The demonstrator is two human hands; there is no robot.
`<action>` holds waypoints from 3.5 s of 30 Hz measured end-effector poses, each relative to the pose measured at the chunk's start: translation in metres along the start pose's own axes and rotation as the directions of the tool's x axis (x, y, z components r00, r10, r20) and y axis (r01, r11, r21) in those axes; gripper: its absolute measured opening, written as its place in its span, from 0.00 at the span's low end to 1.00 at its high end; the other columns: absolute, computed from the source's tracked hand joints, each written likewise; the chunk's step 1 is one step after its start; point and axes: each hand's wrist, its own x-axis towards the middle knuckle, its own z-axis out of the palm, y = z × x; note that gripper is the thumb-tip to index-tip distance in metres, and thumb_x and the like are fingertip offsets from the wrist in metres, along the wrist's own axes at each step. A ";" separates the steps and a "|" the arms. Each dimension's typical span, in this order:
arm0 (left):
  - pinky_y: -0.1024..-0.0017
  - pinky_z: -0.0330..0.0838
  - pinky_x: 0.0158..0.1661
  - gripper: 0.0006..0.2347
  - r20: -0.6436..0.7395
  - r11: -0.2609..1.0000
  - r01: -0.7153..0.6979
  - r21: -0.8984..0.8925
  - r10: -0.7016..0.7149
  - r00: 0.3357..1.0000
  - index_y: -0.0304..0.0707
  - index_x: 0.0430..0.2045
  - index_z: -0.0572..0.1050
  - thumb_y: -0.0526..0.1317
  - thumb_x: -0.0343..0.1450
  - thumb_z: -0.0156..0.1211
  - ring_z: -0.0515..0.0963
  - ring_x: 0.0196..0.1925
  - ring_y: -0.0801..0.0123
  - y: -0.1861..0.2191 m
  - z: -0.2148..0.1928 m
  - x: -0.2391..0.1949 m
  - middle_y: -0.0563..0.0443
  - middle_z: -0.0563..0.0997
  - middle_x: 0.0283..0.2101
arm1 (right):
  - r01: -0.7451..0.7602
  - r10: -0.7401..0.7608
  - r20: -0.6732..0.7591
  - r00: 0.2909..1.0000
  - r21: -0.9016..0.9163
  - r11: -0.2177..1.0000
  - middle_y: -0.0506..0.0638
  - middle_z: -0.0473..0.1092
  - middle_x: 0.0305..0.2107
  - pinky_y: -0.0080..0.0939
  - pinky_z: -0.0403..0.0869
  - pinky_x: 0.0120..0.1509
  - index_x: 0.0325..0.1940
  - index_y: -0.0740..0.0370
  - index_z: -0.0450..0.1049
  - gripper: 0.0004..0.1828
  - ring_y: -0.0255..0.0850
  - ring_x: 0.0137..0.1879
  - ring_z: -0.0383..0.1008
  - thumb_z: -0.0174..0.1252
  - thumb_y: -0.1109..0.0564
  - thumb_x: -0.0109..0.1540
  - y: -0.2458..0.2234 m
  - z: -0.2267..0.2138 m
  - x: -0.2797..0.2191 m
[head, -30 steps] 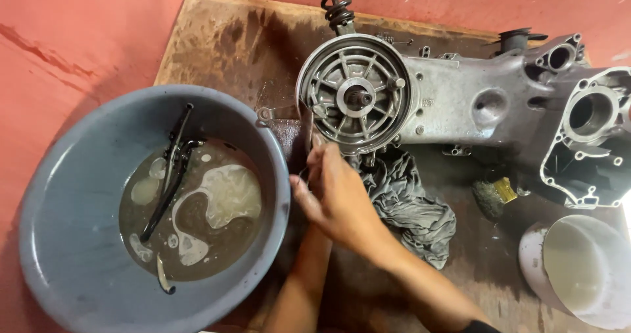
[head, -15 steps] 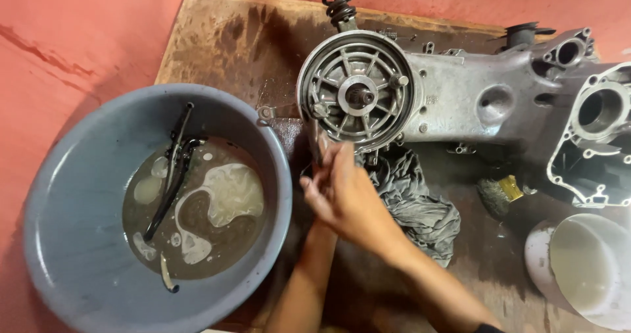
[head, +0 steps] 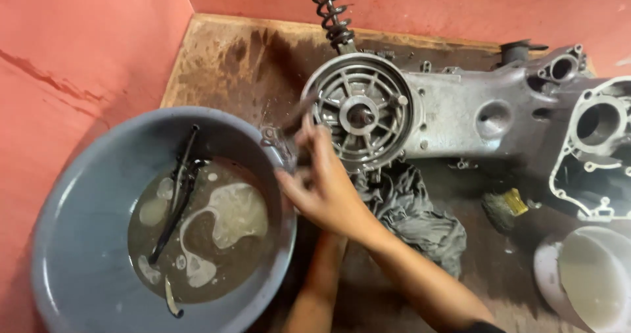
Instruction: The person is cleaning a motorcycle engine casing and its internal components using a brush and a cleaning solution.
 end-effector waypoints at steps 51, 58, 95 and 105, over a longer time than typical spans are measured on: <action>0.58 0.64 0.63 0.21 -0.053 0.998 0.007 0.064 -0.004 0.999 0.37 0.59 0.69 0.54 0.84 0.38 0.71 0.59 0.60 -0.081 -0.011 0.021 0.45 0.75 0.56 | 0.221 -0.091 0.220 0.971 -0.693 0.686 0.65 0.71 0.46 0.53 0.74 0.30 0.43 0.63 0.69 0.16 0.59 0.30 0.76 0.63 0.51 0.60 0.013 -0.020 -0.041; 0.58 0.64 0.63 0.21 -0.040 0.999 0.004 0.051 -0.002 0.999 0.36 0.60 0.69 0.54 0.85 0.38 0.71 0.59 0.60 -0.120 -0.102 0.041 0.45 0.75 0.56 | 0.148 -0.187 0.038 0.982 -0.772 0.618 0.58 0.74 0.29 0.54 0.71 0.29 0.51 0.66 0.70 0.15 0.55 0.27 0.74 0.59 0.56 0.63 0.022 -0.034 -0.046; 0.63 0.69 0.60 0.20 -0.147 0.979 -0.033 0.202 0.064 0.987 0.33 0.57 0.71 0.43 0.75 0.39 0.76 0.59 0.63 -0.038 0.120 0.046 0.49 0.77 0.58 | 0.764 -0.178 0.761 0.624 -0.642 -0.066 0.39 0.69 0.64 0.53 0.66 0.62 0.53 0.40 0.80 0.17 0.42 0.70 0.63 0.65 0.48 0.60 0.058 -0.217 0.000; 0.66 0.73 0.55 0.19 -0.228 0.976 0.042 0.212 0.007 0.974 0.36 0.54 0.73 0.42 0.73 0.38 0.78 0.54 0.67 -0.039 0.112 0.044 0.51 0.79 0.54 | 0.885 -0.363 0.872 0.328 -0.418 -0.206 0.48 0.68 0.64 0.57 0.67 0.50 0.44 0.49 0.78 0.23 0.47 0.64 0.65 0.62 0.34 0.54 0.096 -0.264 0.073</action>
